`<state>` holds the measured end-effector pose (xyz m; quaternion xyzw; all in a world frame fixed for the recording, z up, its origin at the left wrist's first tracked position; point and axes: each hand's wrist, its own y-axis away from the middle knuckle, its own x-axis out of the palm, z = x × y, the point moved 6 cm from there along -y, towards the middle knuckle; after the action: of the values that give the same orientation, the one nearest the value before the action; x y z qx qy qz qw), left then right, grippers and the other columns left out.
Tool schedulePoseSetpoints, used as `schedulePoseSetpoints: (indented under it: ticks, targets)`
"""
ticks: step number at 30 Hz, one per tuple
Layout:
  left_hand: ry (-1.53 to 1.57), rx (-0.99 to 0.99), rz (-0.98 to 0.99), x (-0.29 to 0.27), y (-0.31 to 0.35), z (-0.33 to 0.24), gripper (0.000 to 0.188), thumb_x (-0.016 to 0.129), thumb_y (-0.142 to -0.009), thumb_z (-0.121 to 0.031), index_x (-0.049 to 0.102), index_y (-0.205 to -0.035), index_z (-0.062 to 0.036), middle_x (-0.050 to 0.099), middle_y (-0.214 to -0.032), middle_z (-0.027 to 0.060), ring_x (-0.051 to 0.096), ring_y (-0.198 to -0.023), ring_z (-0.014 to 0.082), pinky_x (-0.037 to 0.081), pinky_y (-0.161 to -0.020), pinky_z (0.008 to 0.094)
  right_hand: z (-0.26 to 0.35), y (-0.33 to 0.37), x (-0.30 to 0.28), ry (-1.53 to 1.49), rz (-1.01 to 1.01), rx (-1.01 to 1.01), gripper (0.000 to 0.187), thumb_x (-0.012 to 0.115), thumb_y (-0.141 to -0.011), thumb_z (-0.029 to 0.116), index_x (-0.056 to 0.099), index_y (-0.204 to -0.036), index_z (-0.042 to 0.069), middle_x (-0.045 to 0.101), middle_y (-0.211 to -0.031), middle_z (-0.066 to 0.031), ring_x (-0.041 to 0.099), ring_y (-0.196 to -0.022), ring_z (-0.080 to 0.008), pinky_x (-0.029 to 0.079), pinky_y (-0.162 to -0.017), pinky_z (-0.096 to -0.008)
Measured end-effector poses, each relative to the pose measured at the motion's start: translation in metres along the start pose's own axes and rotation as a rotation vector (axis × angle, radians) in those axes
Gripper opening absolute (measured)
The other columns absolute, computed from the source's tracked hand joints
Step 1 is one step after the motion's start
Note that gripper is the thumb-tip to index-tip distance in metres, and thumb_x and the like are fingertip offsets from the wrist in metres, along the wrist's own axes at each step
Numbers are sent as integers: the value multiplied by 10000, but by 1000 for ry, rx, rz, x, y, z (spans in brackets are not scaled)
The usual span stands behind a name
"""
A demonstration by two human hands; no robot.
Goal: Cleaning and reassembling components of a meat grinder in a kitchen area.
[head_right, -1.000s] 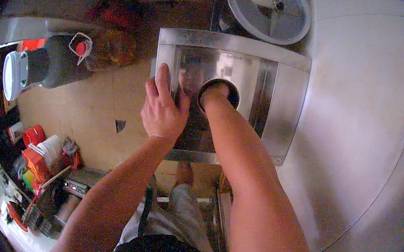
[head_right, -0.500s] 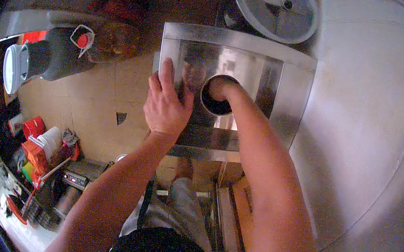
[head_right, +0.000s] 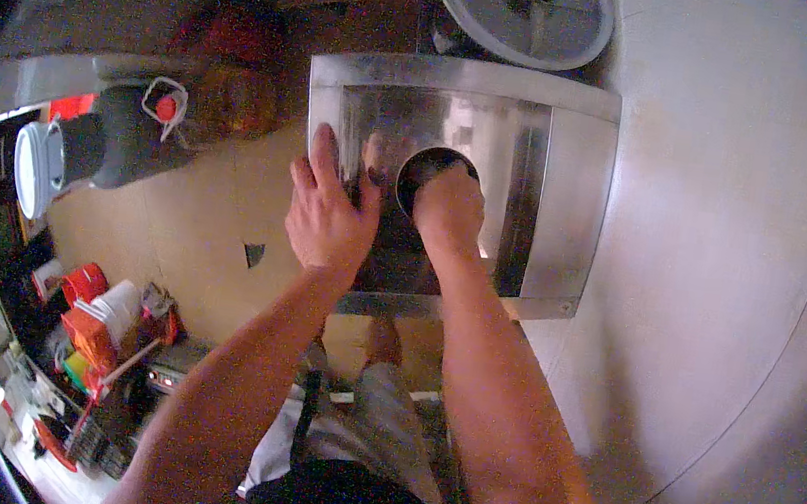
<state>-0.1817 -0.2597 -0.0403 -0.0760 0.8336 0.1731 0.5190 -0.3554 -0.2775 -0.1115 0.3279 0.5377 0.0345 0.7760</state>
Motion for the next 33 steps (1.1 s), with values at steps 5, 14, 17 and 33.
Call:
schedulePoseSetpoints:
  ticks: [5, 14, 17, 33]
  targets:
    - [-37, 18, -38, 0, 0, 3, 812, 662, -846, -277, 290, -1555, -136, 502, -1311, 271, 619, -1077, 464, 560, -804, 526, -10, 13, 40, -1127, -194, 470, 241, 556, -969, 140, 585, -1139, -28, 679, -1156, -242, 679, -1031, -391, 546, -860, -472]
    - [-18, 31, -62, -1, 1, 6, 856, 684, -838, -258, 252, -1566, -127, 501, -1283, 261, 594, -1065, 490, 529, -839, 562, 31, 14, 25, -1223, 294, 788, 386, 559, -928, 203, 576, -1253, -4, 637, -1166, -176, 624, -1015, -303, 522, -819, -400]
    - [12, 48, -37, 3, -1, -3, 862, 686, -831, -257, 254, -1565, -127, 504, -1279, 259, 597, -1051, 485, 529, -832, 561, -5, -30, 72, -968, 258, 613, 303, 548, -928, 192, 627, -1149, 0, 661, -1117, -199, 648, -978, -310, 528, -779, -416]
    - [-15, 73, -58, 2, 2, -10, 848, 680, -842, -287, 264, -1562, -119, 510, -1261, 238, 599, -1055, 469, 536, -809, 554, -21, -44, 86, -447, 84, 193, 294, 640, -846, 134, 708, -1025, -89, 687, -1111, -314, 695, -1049, -406, 552, -863, -472]
